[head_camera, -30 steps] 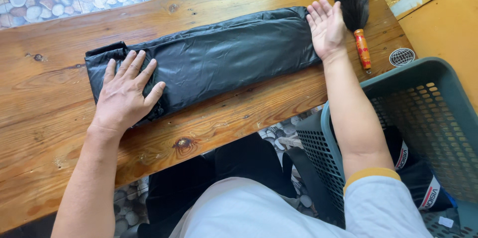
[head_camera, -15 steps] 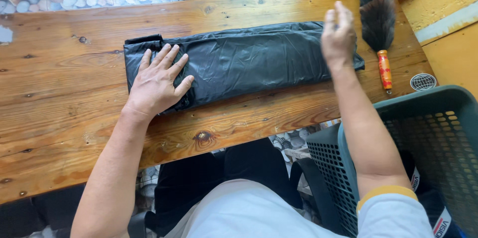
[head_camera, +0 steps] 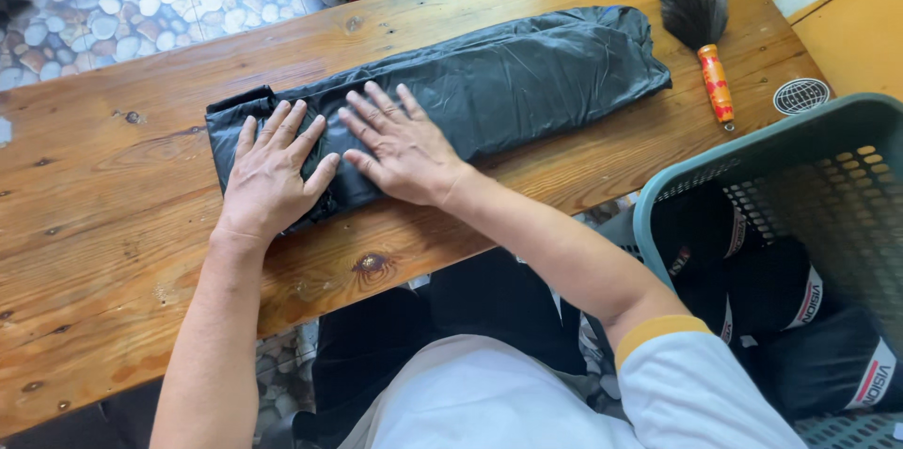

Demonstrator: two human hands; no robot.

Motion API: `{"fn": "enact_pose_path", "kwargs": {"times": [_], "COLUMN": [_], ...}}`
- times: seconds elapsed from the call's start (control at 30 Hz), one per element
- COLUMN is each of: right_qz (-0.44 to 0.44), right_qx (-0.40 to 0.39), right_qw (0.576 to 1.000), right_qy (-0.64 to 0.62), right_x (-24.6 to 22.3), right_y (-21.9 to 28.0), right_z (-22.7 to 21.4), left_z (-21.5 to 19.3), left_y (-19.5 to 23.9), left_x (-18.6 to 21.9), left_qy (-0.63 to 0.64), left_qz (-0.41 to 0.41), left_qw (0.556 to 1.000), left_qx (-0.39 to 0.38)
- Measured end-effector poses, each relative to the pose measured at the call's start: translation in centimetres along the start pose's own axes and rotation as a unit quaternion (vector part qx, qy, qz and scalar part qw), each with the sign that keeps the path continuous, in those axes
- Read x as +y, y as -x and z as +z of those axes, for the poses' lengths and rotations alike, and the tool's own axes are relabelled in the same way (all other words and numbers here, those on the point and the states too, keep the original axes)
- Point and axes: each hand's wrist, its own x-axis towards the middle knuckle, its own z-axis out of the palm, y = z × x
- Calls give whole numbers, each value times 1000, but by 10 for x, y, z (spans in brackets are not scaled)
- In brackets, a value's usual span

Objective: The person cleans a black bag with a duster, places it in a basket, then retrieves another black bag to clean and fold. They repeatedly dust and fold the bag on a wooden table, then place it in a basket.

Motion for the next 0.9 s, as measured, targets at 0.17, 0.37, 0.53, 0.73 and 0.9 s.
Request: {"fn": "enact_pose_path", "kwargs": {"times": [0.17,0.37,0.53,0.73,0.9], "right_qz": [62,120,174,227,284], "right_qx": [-30,-87,-147,-132,-103], "right_qw": [996,985,969,956,953], "right_qy": [52,90,96,133,32], "right_x": [74,143,183,236,232], "right_y": [23,45,59,82,90], "right_z": [-25,-48,-72,-74,-81], "left_z": [0,-12,-17,-10,-12], "left_y": [0,-4,-7,-6,-8], "left_x": [-1,7,11,8,11], "left_qy": [-2,23,49,43,43], "left_qz": [-3,-21,-29,-15,-8], "left_qw": [1000,999,997,999,999], "left_qx": [-6,-25,-44,-23,-18]}}
